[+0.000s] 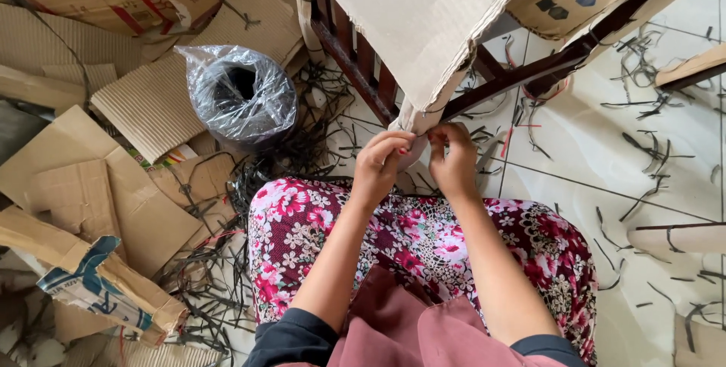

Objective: Wrapping wooden chair legs with protective cardboard and securing them with plastic ties.

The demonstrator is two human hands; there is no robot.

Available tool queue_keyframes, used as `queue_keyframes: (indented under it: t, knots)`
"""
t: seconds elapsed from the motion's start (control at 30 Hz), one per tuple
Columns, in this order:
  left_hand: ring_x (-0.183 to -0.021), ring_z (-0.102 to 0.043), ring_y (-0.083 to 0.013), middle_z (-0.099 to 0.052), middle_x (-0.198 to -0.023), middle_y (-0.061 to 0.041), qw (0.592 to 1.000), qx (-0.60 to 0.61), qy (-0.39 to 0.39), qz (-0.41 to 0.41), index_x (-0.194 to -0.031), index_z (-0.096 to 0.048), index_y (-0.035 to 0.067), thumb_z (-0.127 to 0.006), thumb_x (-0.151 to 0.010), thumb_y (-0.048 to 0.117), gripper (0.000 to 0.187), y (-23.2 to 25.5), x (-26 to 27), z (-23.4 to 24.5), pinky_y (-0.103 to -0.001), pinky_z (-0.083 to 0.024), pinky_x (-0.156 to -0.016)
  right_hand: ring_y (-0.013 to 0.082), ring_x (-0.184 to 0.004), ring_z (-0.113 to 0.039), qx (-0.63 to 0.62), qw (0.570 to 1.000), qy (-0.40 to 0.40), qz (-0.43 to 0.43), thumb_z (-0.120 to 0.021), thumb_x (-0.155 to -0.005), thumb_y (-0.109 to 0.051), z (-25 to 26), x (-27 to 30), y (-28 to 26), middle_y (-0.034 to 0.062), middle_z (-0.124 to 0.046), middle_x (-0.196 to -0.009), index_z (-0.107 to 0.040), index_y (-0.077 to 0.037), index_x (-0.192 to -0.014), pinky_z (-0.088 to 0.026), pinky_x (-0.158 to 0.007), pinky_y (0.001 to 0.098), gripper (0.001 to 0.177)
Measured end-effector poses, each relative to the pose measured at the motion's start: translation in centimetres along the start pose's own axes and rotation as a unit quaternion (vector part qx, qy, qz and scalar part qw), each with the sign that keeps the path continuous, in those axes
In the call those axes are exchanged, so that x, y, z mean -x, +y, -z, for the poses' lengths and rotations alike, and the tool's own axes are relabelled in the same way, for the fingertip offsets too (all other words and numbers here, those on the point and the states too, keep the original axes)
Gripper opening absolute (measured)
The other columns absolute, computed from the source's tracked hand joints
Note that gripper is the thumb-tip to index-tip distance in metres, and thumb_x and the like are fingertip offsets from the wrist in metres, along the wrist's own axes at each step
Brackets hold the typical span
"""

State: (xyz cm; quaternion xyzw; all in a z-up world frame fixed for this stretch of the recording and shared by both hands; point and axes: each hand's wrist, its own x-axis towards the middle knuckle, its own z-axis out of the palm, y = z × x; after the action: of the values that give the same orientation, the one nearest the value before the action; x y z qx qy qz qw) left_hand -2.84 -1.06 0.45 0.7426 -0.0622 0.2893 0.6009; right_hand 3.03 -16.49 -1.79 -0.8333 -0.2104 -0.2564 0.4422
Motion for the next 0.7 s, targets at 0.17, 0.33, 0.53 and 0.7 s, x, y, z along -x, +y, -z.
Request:
queue_keyframes:
  t: [0.17,0.33,0.53,0.7]
  knots:
    - [-0.093,-0.072,-0.0169,-0.071,-0.085,0.009,0.992,-0.097,-0.061,-0.056,-0.093,-0.072,0.022,-0.06,-0.102,0.012,0.017,0.9,-0.7,-0.2,-0.033,-0.049,-0.096,0.0369,-0.08,-0.069,-0.052,0.998,-0.033,0.013,-0.063,-0.101,-0.001,0.9,1.4,-0.7,0.013,-0.063,-0.087,-0.064,-0.004,-0.104,-0.058,-0.074,0.0447,0.005]
    - [-0.098,-0.074,-0.0208,-0.077,-0.092,0.005,0.989,-0.112,-0.071,-0.071,-0.098,-0.075,0.019,-0.07,-0.097,0.014,0.007,0.0,-1.2,-0.1,-0.036,-0.051,-0.095,0.0258,-0.076,-0.068,-0.034,0.996,-0.033,0.077,-0.069,-0.101,-0.011,1.4,1.9,1.0,0.0061,-0.064,-0.089,-0.066,-0.006,-0.106,-0.057,-0.069,0.0357,0.008]
    - [-0.093,-0.074,-0.0188,-0.076,-0.088,0.004,0.971,-0.201,-0.095,-0.086,-0.103,-0.067,0.021,-0.067,-0.096,0.01,0.013,1.4,-2.1,0.1,-0.035,-0.051,-0.093,0.0292,-0.083,-0.068,0.037,0.977,-0.019,0.207,-0.071,-0.099,-0.009,2.6,0.9,-0.5,0.0066,-0.066,-0.107,-0.07,-0.008,-0.102,-0.058,-0.07,0.0415,0.003]
    - [-0.079,-0.073,-0.0241,-0.073,-0.077,-0.003,0.948,-0.271,-0.13,-0.105,-0.103,-0.05,0.018,-0.067,-0.093,0.01,0.02,1.8,-2.4,0.3,-0.037,-0.049,-0.093,0.0357,-0.084,-0.069,0.027,0.976,-0.02,0.215,-0.071,-0.097,-0.002,1.9,0.2,-1.3,0.0081,-0.069,-0.111,-0.07,-0.006,-0.1,-0.06,-0.065,0.0468,0.005]
